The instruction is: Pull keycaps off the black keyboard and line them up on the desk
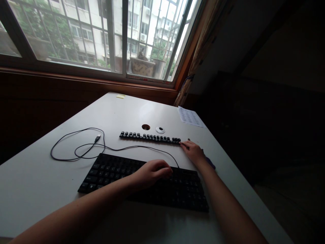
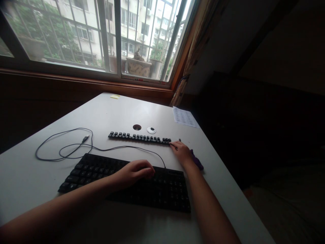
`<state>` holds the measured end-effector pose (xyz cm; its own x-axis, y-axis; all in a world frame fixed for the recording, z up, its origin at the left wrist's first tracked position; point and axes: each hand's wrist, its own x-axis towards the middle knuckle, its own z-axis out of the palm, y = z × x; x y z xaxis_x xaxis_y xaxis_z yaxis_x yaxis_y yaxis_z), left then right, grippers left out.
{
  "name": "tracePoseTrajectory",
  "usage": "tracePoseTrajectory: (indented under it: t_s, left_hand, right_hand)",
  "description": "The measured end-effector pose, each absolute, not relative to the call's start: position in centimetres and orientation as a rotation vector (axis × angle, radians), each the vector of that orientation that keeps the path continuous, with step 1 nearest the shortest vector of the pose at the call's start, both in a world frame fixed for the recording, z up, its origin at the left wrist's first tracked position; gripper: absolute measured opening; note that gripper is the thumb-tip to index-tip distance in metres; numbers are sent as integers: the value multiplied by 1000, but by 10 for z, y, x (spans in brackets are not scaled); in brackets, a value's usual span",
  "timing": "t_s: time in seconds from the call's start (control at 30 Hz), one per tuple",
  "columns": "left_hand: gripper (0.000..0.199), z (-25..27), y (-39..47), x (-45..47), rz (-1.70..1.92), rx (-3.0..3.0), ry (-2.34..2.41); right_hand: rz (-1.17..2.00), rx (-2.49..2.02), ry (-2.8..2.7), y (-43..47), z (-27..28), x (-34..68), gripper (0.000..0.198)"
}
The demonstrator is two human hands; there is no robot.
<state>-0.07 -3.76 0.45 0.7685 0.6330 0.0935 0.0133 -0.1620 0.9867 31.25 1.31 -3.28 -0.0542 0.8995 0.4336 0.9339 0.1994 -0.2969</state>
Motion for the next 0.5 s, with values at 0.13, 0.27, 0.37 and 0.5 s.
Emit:
tracePoseTrajectory:
  t_s: [0.13, 0.27, 0.37, 0.5]
  left_hand:
    - [30, 4, -38, 0, 594, 1662, 518]
    - [30, 3, -37, 0, 605, 1656, 509]
    - [31, 3, -37, 0, 600, 1654, 509]
    - [31, 2, -37, 0, 601, 1656, 512]
  right_hand:
    - [-89, -1676, -1939, 15, -36, 314, 25]
    - [-111, -1653, -1893, 14, -34, 318, 29]
    - [-119, -1639, -1843, 11, -31, 321, 29]
    - [-136, -1634, -1766, 4, -22, 321, 32]
